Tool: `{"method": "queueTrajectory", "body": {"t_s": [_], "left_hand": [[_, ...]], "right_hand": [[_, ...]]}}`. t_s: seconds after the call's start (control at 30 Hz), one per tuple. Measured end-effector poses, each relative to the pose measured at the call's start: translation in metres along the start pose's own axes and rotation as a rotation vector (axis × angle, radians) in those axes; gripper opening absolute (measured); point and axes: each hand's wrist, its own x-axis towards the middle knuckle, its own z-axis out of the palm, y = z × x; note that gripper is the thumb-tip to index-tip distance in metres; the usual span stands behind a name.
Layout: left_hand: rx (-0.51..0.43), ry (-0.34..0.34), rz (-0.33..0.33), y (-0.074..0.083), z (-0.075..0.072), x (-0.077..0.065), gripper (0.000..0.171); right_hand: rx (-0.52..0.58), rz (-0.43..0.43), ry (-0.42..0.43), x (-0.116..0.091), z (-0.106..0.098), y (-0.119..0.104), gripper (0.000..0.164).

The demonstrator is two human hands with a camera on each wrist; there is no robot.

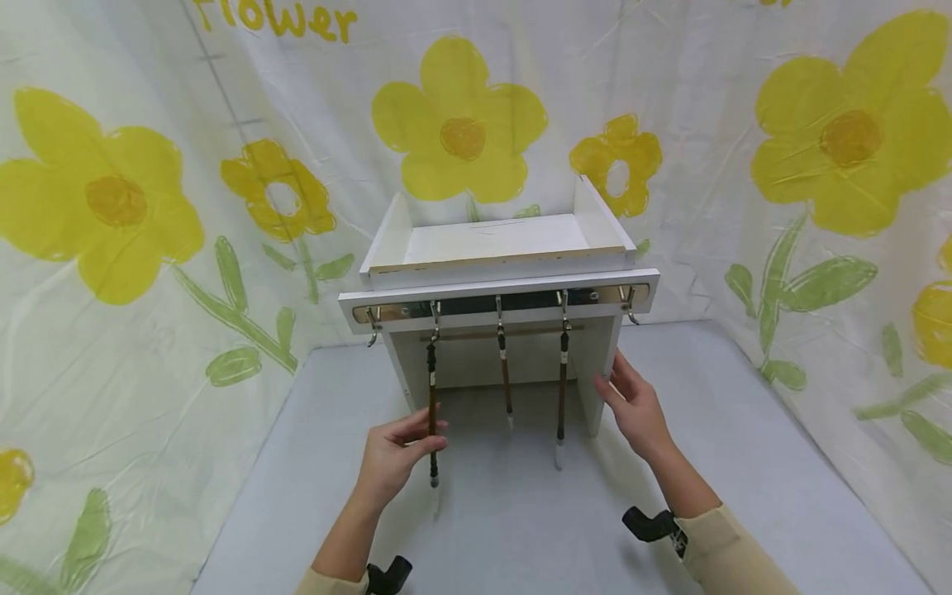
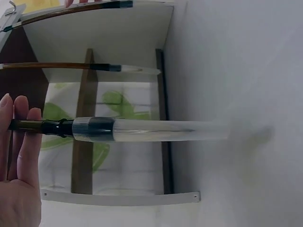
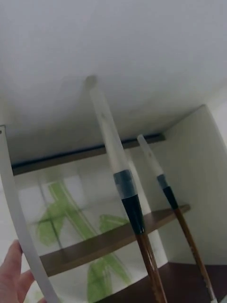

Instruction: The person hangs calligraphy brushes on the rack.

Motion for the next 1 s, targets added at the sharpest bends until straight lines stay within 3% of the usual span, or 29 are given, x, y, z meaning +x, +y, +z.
{"method": "queueTrajectory", "body": {"t_s": [0.23,0.4,0.53,0.7,0.87,0.93,1.0], "left_hand": [[-0.029,0.029,0.011,-0.021,0.012,0.013,0.044],[-0.063,0.064,0.040,-0.033,0.021,0.023,0.035],[-0.100,0.098,0.083,-0.038,0.024,0.027,0.029],[-0.123,0.128,0.105,-0.038,0.023,0.029,0.039],[-0.113,0.157,0.177,-0.033,0.009,0.020,0.052],[-0.063,0.183,0.258,-0.029,-0.005,0.015,0.048],[0.057,0.221,0.365,-0.022,-0.023,0.011,0.041]], "right_hand": [[-0.002,0.016,0.001,-0.002,-0.001,-0.001,0.066],[0.002,0.023,0.003,-0.003,-0.001,0.002,0.065],[0.006,0.028,-0.007,-0.003,-0.002,0.003,0.065],[-0.058,0.006,-0.047,-0.002,-0.007,0.001,0.067],[-0.190,-0.055,-0.069,-0.005,-0.020,-0.002,0.067],[-0.263,-0.102,-0.057,-0.008,-0.027,-0.006,0.065],[-0.371,-0.171,-0.028,-0.012,-0.035,-0.010,0.061]]}}
